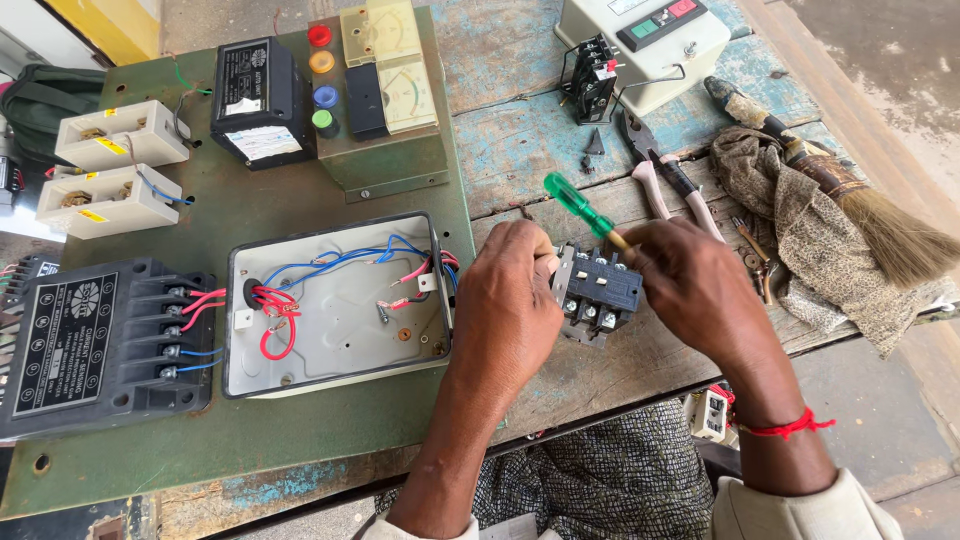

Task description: The person disassembles and repairs an electrical relay or switch block using a screwdriver, removing small internal plates and reattaching components by hand at a workbench.

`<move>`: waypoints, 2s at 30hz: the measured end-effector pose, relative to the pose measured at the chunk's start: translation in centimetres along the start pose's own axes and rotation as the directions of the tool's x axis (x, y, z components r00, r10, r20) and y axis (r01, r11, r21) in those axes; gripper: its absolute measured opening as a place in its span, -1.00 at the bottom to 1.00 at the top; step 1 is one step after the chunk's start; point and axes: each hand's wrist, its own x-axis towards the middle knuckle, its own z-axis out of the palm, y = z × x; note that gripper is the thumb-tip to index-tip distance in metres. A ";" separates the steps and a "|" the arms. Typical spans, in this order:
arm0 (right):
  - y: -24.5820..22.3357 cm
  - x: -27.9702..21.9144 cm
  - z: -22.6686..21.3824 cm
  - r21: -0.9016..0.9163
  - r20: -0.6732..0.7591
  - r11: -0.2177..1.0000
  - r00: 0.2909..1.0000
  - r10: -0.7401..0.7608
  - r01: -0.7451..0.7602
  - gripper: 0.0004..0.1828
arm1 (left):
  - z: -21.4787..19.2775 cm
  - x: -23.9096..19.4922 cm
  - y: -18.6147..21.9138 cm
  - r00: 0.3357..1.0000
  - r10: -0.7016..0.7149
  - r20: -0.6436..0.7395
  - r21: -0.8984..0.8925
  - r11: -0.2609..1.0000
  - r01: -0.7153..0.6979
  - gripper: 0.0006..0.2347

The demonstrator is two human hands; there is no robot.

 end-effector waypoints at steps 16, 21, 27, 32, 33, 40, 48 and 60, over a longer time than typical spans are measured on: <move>0.7 -0.5 0.4 -0.104 -0.007 0.992 0.998 0.070 -0.070 -0.79 | 0.8 -0.4 0.1 0.996 0.015 -0.090 -0.053 0.998 -0.020 -0.90; -0.7 -0.7 -0.8 0.007 -0.057 0.999 0.997 0.044 -0.044 -0.79 | 0.9 -0.6 0.1 0.992 0.025 -0.127 -0.048 0.998 -0.031 -0.87; -2.5 -1.3 -2.4 0.223 0.032 0.974 0.999 0.038 -0.045 -0.66 | 0.9 -0.9 -0.1 0.990 0.029 -0.138 -0.073 0.997 -0.039 -0.87; -2.9 -1.5 -3.0 0.100 0.089 0.989 0.989 -0.119 0.110 -0.48 | 1.0 -0.8 0.0 0.987 0.072 -0.146 -0.045 0.996 -0.080 -0.89; -2.9 -1.6 -3.1 0.090 0.090 0.980 0.978 -0.187 0.179 -0.40 | 1.0 -0.8 0.0 0.987 0.073 -0.143 -0.045 0.996 -0.080 -0.88; -2.8 -1.9 -2.8 0.067 0.091 0.990 0.987 -0.131 0.126 -0.45 | 0.9 -1.0 0.1 0.996 0.000 -0.091 -0.063 0.998 -0.006 -0.90; -2.8 -2.3 -3.1 0.163 -0.063 0.964 0.977 -0.204 0.212 -0.43 | 0.0 -0.9 1.7 0.989 0.023 -0.147 -0.115 0.993 -0.041 -0.88; -5.5 0.1 -5.3 0.169 -0.101 0.912 0.927 -0.361 0.374 -0.48 | -3.9 0.8 2.9 0.978 -0.006 -0.208 -0.314 0.947 -0.061 -0.94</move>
